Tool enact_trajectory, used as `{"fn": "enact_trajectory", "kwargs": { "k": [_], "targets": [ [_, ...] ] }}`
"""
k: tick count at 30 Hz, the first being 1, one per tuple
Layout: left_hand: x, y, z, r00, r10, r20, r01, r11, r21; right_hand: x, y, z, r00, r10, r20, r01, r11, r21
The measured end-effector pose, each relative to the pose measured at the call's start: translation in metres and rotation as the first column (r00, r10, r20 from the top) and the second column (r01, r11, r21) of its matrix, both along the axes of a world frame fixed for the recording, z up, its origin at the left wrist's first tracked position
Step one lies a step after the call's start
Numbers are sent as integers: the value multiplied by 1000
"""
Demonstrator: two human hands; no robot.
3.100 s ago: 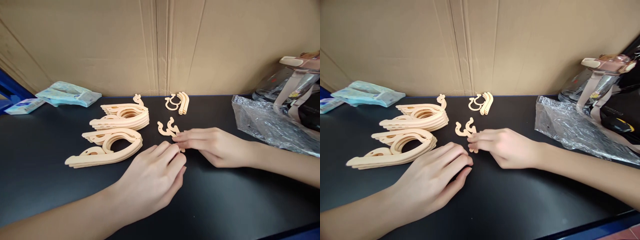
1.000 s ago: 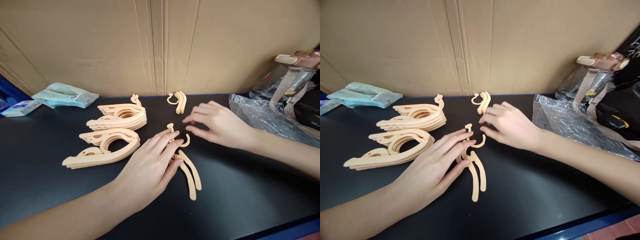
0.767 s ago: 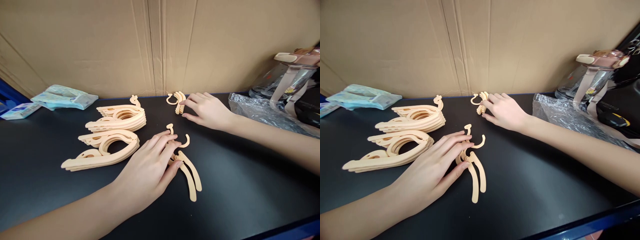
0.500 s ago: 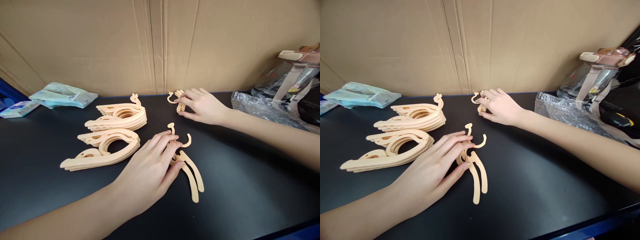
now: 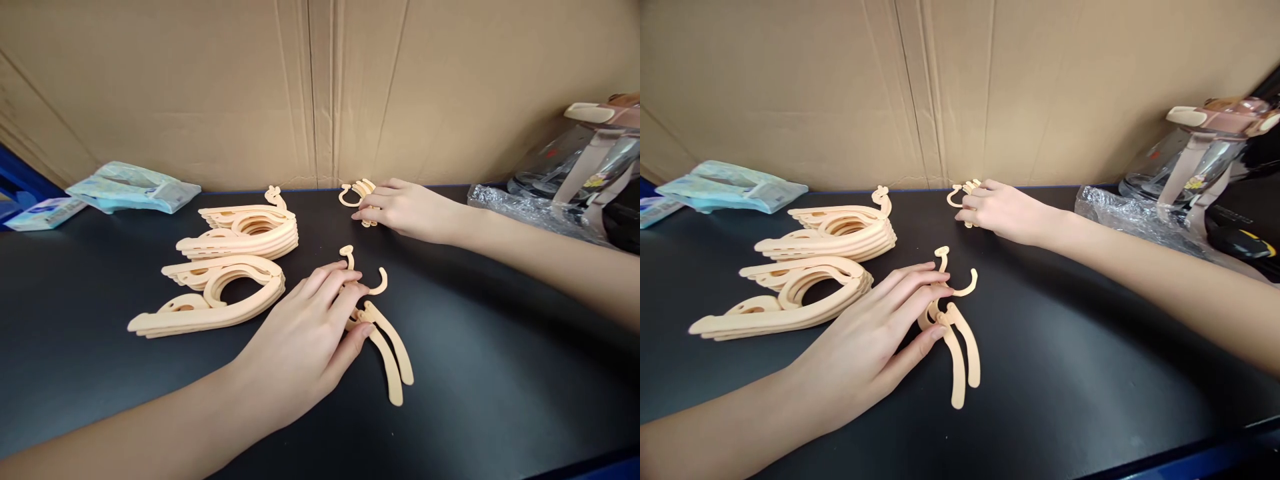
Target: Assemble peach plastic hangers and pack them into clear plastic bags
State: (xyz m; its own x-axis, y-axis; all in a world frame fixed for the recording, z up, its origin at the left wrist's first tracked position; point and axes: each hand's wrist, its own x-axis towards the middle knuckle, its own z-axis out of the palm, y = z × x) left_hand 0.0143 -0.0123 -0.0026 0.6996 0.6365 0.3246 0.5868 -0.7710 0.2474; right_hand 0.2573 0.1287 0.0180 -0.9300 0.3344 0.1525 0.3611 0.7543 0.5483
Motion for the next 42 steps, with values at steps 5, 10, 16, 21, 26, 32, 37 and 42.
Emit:
{"fn": "enact_trajectory", "kwargs": {
  "k": [5, 10, 16, 21, 26, 32, 37, 42],
  "targets": [
    [0, 0, -1, 1000, -3, 13, 3, 1000, 1, 3, -9, 6, 998, -33, 58, 29, 997, 74],
    [-1, 0, -4, 1000, -5, 24, 5, 1000, 1, 11, -38, 18, 987, -141, -77, 138, 989, -48],
    [-1, -1, 0, 984, -173, 45, 174, 985, -11, 14, -93, 15, 978, -20, -208, -12, 988, -152],
    [0, -4, 5, 928, -365, 78, 369, 928, -47, 11, -115, 2, 960, 171, -224, -199, 974, -107],
    [0, -4, 6, 928, -364, 78, 367, 930, -33, 16, -105, -7, 947, 101, -306, -167, 966, -198],
    [0, -3, 8, 926, -367, 87, 371, 928, -31, 27, -91, -16, 916, -20, -400, -121, 938, -324],
    [0, -3, 9, 935, -347, 77, 351, 935, -52, 27, -90, -15, 911, -80, -403, -75, 932, -355],
    [-2, -4, 9, 934, -347, 81, 352, 934, -57, 22, -93, -19, 863, -199, -464, 53, 949, -310]
  ]
}}
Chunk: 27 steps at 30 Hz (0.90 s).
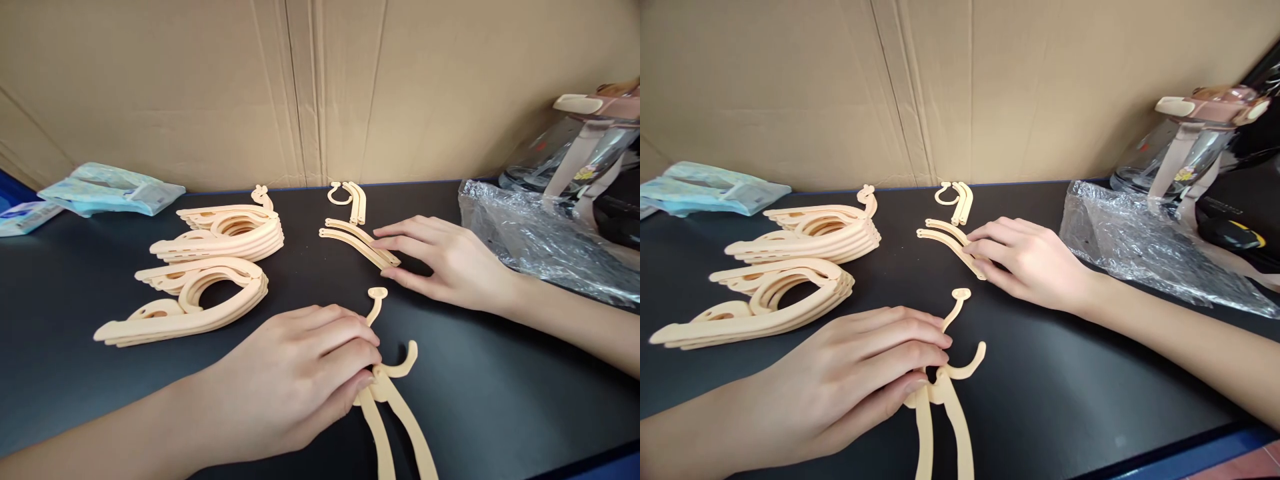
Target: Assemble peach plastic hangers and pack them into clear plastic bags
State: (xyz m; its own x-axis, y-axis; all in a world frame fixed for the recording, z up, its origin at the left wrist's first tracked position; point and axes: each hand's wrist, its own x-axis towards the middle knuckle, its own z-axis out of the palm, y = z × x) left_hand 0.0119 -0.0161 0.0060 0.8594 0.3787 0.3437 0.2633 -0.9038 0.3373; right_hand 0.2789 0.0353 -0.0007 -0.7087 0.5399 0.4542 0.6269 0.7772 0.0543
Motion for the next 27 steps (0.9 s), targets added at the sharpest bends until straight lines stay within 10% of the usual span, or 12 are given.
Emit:
{"fn": "enact_trajectory", "kwargs": {
  "k": [27],
  "targets": [
    [2, 1, -2, 999, 37, 19, -37, 999, 34, -2, 6, -10, 990, -75, -120, 50, 979, -196]
  ]
}}
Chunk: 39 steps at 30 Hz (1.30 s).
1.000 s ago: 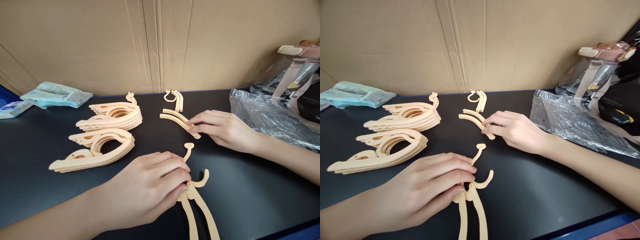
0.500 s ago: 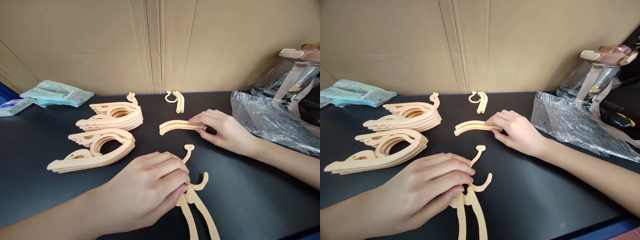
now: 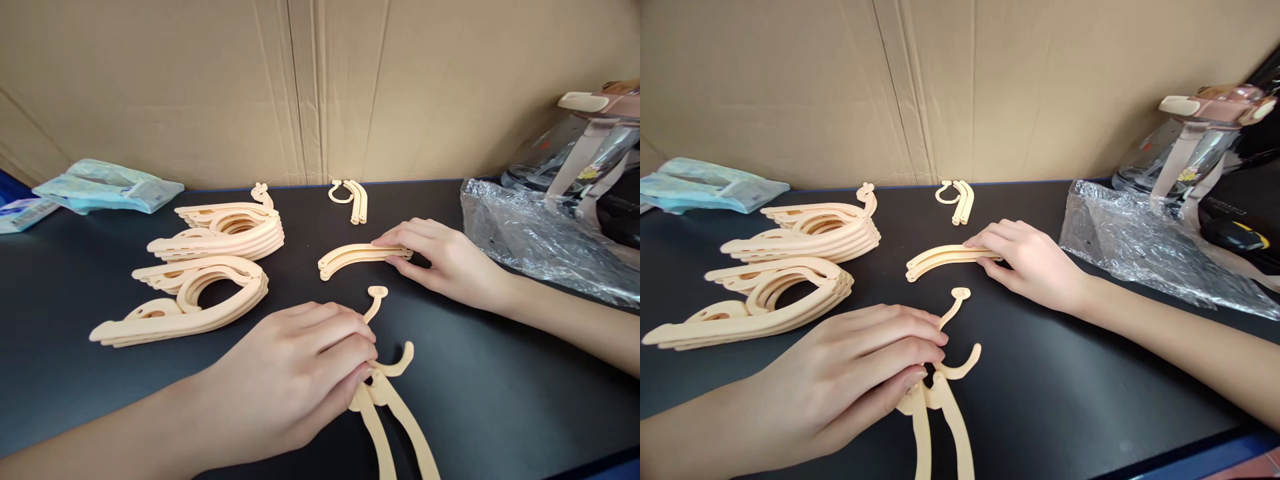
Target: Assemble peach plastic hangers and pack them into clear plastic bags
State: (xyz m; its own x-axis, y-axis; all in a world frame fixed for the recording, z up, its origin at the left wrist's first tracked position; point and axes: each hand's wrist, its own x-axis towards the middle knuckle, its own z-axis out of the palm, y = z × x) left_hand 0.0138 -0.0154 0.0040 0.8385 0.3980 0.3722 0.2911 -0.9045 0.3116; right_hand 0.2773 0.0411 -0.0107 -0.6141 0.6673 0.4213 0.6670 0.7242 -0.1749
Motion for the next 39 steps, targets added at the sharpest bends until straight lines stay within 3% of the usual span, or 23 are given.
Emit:
{"fn": "enact_trajectory", "kwargs": {
  "k": [9, 33, 39],
  "targets": [
    [0, -1, 0, 999, 32, 12, -33, 999, 31, -4, -5, 0, 998, -59, -31, 59, 998, 0],
    [-2, -1, 0, 1000, 28, -3, -28, 999, 26, -6, -7, 2, 995, 15, 99, -32, 984, 173],
    [-3, -3, -3, 993, 112, 20, -113, 991, 74, -5, -7, 3, 989, 51, 139, -80, 975, 208]
  ]
}}
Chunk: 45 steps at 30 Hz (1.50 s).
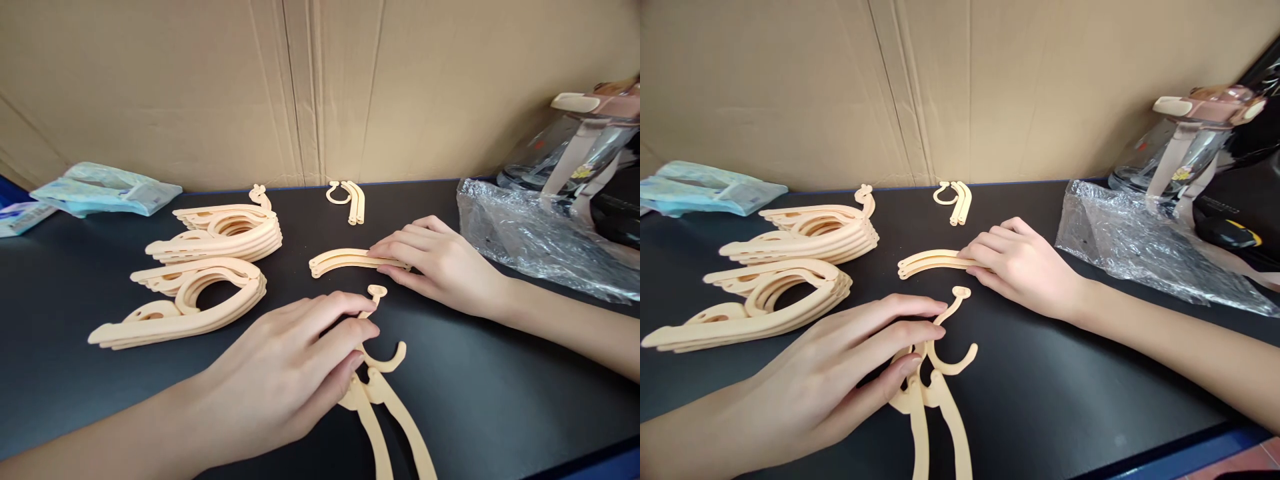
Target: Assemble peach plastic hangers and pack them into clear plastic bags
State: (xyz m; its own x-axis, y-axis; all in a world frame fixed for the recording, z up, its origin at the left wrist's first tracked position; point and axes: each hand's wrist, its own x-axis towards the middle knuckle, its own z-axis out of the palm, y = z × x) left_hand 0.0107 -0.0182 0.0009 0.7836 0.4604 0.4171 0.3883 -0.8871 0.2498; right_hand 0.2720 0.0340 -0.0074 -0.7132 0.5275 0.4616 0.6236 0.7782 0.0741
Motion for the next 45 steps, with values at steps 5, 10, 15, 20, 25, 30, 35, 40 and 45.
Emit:
{"fn": "enact_trajectory", "kwargs": {
  "k": [5, 10, 15, 20, 25, 30, 35, 40, 45],
  "targets": [
    [1, 4, -5, 981, 194, -10, -191, 974, 117, -1, -2, 3, 999, 36, 2, -36, 999, 37],
    [2, 6, -5, 947, 310, -84, -291, 938, 188, -3, -8, 7, 976, 210, 51, -213, 974, 79],
    [3, 5, -3, 942, 327, -81, -303, 928, 218, -6, -14, 6, 967, 244, 78, -249, 967, 62],
    [4, 5, -2, 936, 339, -93, -312, 923, 225, -8, -18, 8, 965, 223, 135, -236, 968, 83],
    [4, 5, -1, 956, 288, -57, -270, 940, 209, -5, -14, 7, 976, 218, -4, -216, 969, 119],
    [3, 5, -2, 926, 365, -92, -334, 909, 248, -1, -8, 1, 961, 117, -252, -115, 993, 25],
    [3, 6, -4, 924, 366, -113, -326, 906, 268, -1, -8, -2, 927, 10, -375, -62, 990, -126],
    [4, 7, -4, 943, 322, -83, -300, 932, 204, -2, -6, 0, 925, 7, -379, -70, 986, -152],
    [3, 6, -4, 935, 353, -17, -347, 926, 147, -3, -9, 3, 960, 69, -273, -122, 975, -184]
  ]
}}
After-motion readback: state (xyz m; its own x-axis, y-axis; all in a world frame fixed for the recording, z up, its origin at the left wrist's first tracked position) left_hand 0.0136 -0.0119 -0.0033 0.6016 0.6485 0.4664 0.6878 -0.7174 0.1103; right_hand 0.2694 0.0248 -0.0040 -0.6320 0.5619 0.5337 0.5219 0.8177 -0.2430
